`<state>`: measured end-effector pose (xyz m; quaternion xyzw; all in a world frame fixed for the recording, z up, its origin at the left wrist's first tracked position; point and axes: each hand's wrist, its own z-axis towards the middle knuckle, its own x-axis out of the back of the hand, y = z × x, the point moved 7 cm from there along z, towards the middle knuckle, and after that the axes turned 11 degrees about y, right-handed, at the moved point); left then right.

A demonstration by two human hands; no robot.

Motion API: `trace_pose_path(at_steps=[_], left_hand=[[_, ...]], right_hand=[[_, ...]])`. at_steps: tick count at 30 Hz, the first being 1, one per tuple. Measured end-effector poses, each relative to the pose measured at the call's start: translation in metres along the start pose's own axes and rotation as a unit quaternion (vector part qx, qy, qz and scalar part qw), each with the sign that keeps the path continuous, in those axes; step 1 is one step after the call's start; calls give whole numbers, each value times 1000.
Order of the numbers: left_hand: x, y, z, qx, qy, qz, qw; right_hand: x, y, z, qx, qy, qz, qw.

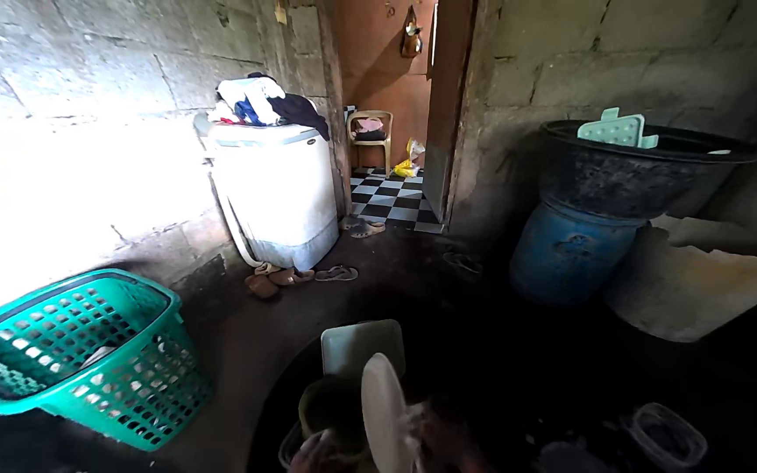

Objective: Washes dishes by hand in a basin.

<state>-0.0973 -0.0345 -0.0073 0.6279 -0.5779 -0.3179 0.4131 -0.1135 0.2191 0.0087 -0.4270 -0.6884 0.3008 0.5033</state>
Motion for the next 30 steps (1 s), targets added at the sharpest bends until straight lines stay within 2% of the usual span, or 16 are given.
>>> trace_pose_path(at_steps=[4,8,12,13,15,18,20,22,24,27,29,30], left_hand=[[-15,-9,-19,65,-27,-135,988],[-2,-25,-25,111,59,-200,972],[4,-36,-39,84,110,-239,961],[3,-33,-45,76,119,-251,957],[1,-26,-53,45,119,-263,956],[4,-12,-63,-1,113,-240,964],[3,-6,-71,-13,104,-251,962],[0,-3,-75,-8,98,-287,953],[-3,-5,-72,-10,99,-325,941],[-1,0,-75,-45,123,-317,939],[1,5,-83,-63,121,-304,943],[2,7,-88,-73,113,-297,945]], right_hand=[[-37,-52,-66,110,-110,-212,965],[-66,-49,-105,136,-136,-210,958],[-52,-60,-109,106,-163,-247,949],[-42,-71,-104,125,-155,-266,943],[-14,-93,-90,148,-79,-218,961],[24,-122,-76,149,78,-47,985],[25,-138,-78,140,125,29,982],[-3,-135,-74,160,97,27,982],[-52,-117,-74,190,28,-60,980],[-117,-83,-75,239,-54,-190,951],[-120,-78,-70,286,-41,-182,940],[-111,-77,-67,308,-1,-186,933]])
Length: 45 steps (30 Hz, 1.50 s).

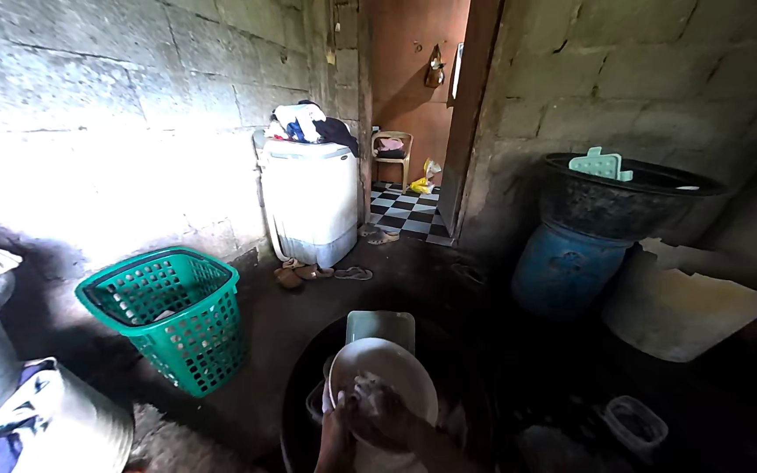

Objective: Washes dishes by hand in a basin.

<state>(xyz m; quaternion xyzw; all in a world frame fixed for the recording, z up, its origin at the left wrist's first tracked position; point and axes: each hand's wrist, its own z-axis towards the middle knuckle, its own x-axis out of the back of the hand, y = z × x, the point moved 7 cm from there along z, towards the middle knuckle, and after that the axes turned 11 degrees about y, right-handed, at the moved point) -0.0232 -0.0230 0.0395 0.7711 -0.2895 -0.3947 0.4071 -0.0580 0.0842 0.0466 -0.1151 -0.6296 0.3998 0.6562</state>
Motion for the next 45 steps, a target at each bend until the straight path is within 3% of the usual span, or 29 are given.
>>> trace_pose_path(at_steps=[3,5,7,11,13,16,20,22,26,29,31,33,36,38,42,45], left_hand=[[-4,5,-9,9,-24,8,1000],[-9,1,-18,27,-34,12,999],[-18,-5,-25,21,-82,14,996],[-19,-18,-11,-12,-117,13,993],[-9,-18,3,-18,-58,0,998],[9,-7,21,-25,21,14,999],[27,11,31,-51,51,15,997],[23,20,26,-64,26,3,998],[-3,18,-9,-36,-35,45,998],[-20,4,-21,-31,-93,51,994],[-22,-4,-16,-54,-126,56,989],[-18,-9,-8,-59,-100,54,992],[-2,1,3,-43,-5,67,997],[11,12,9,-55,36,81,995],[13,27,8,-79,1,36,996],[-1,22,-8,-51,-29,43,997]], right_hand=[[36,32,8,-116,102,-69,986],[53,52,18,-239,131,-101,957],[57,51,24,-287,144,-96,942],[26,-13,11,-137,140,-2,981],[12,-36,5,-122,34,23,992],[4,-37,0,-85,-88,35,992],[23,1,-8,-54,-148,-59,986],[47,25,-10,-107,-128,-113,979],[75,68,10,-193,33,-149,969],[70,53,22,-225,99,-87,966],[54,18,19,-190,107,-45,975],[35,-22,2,-159,102,-16,982],[8,-38,-18,-133,-28,-48,990],[2,-21,-26,-145,-93,-47,984],[28,46,-18,-277,3,-66,959],[60,50,0,-329,105,-90,934]])
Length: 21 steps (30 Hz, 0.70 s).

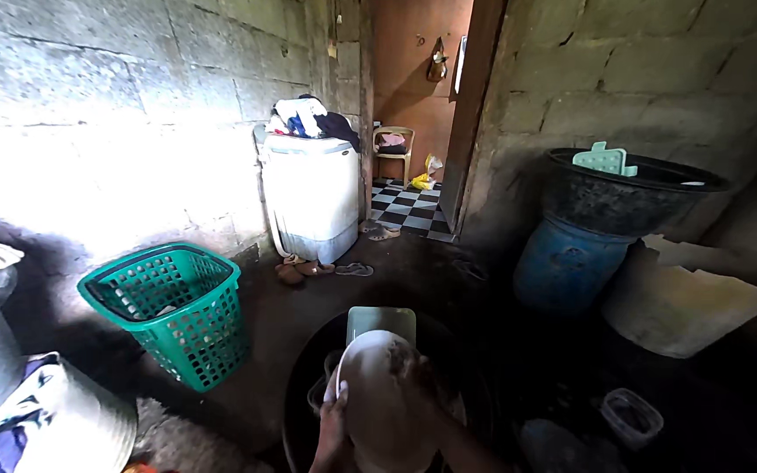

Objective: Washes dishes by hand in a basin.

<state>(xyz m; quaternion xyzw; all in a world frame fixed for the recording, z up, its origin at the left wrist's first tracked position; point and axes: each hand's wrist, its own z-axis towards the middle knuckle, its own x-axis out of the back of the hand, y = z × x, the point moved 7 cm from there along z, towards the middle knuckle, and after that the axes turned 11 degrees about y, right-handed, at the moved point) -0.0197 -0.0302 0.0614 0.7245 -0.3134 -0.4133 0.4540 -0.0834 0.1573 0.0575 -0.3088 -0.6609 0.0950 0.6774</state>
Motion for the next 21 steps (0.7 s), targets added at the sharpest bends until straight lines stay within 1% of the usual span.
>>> trace_pose_path(at_steps=[1,3,5,6,7,9,12,13,15,17,18,19,21], left_hand=[[-6,0,-6,4,-15,3,1000],[-17,-6,-12,5,-49,-4,999],[-21,-20,-8,-3,-68,-25,997],[-21,-24,-4,-6,-64,-30,997],[-18,-27,0,0,-46,-34,998],[-7,-27,10,10,0,-36,999],[14,-16,21,-16,67,-2,998],[19,-12,24,-28,69,-3,997],[25,-4,29,-46,68,-21,996],[27,4,30,-47,82,-49,994],[27,9,29,-44,82,-60,994],[26,11,27,-42,70,-64,995],[23,9,25,-50,28,-51,997]], right_hand=[[4,-9,1,2,6,12,1000],[1,-31,-7,31,6,56,998],[-11,-51,-34,61,22,90,994],[-16,-59,-50,77,25,100,992],[-21,-65,-63,99,2,90,991],[-31,-69,-78,143,-83,96,982],[-45,-61,-82,215,-236,117,940],[-47,-55,-80,223,-283,98,928],[-44,-45,-71,233,-344,1,910],[-28,-33,-60,226,-349,-122,901],[-19,-24,-51,216,-325,-170,905],[-9,-15,-40,210,-286,-201,913],[5,-3,-13,203,-186,-224,935]])
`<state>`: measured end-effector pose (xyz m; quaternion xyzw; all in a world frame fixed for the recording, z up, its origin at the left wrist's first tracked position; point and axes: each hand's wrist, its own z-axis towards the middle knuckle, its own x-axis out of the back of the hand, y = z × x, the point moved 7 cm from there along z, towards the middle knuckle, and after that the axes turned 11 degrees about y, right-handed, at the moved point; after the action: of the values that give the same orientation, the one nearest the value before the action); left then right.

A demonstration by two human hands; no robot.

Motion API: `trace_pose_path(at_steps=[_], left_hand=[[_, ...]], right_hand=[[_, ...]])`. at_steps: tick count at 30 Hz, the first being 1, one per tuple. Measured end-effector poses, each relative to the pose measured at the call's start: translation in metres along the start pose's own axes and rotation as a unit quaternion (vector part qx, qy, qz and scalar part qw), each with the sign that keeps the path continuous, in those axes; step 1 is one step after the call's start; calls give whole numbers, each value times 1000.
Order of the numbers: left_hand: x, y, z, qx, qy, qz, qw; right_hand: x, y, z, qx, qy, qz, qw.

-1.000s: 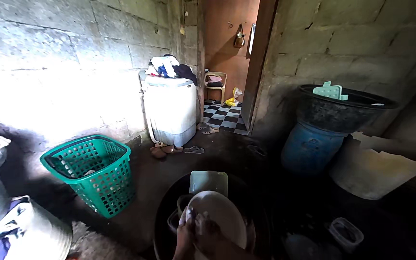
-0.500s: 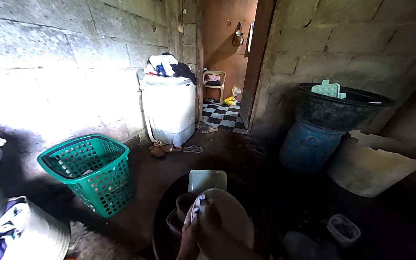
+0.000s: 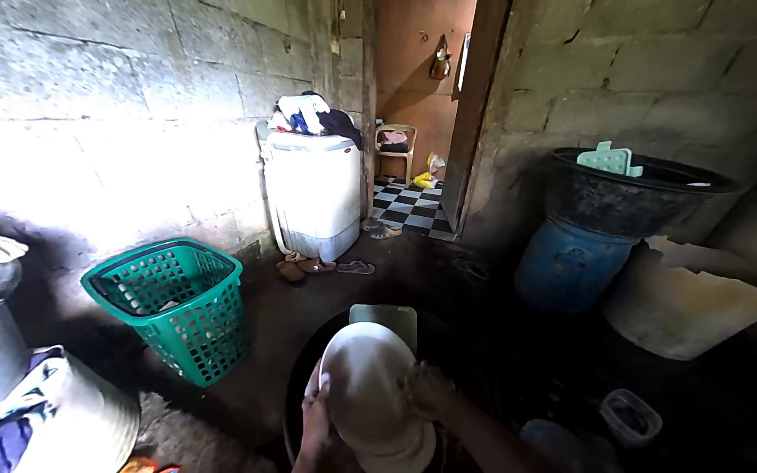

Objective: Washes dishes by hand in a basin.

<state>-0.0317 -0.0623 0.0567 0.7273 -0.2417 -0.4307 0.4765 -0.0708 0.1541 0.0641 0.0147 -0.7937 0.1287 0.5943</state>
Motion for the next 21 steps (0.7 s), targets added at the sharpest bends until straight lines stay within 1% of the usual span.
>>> trace_pose_path(at_steps=[2,4,5,6,8,9,11,12,14,15,16,18,19,20,21], left_hand=[[-8,-6,-4,-3,-45,20,999],[-19,-11,-15,22,-78,36,996],[-26,-12,-23,39,-84,38,995],[-32,-14,-31,54,-89,36,994],[-39,-23,-37,74,-99,16,992],[-39,-26,-36,75,-102,8,992],[-33,-27,-31,74,-73,5,995],[-30,-25,-28,72,-59,6,996],[-26,-20,-27,68,-52,3,996],[-24,-17,-27,66,-48,7,997],[-23,-14,-28,66,-46,13,997],[-23,-11,-27,62,-43,12,997],[-24,-11,-28,62,-38,6,997],[-25,-11,-30,62,-36,-2,997],[-27,-11,-30,59,-38,-11,997]], right_hand=[[20,13,15,-41,97,-14,994],[41,9,22,-57,191,7,980],[47,3,24,-60,223,34,972],[50,-7,25,-62,235,69,968],[44,-36,19,-48,226,130,964],[38,-54,12,-26,223,150,963],[24,-82,-6,30,234,181,955],[17,-88,-10,57,230,189,953],[9,-76,-2,86,229,198,949],[9,-62,5,74,231,192,951],[11,-45,12,38,224,188,956],[16,-12,22,-72,225,197,951],[16,-3,23,-125,233,206,942],[15,-2,21,-158,236,214,935],[13,-8,17,-165,234,223,932]])
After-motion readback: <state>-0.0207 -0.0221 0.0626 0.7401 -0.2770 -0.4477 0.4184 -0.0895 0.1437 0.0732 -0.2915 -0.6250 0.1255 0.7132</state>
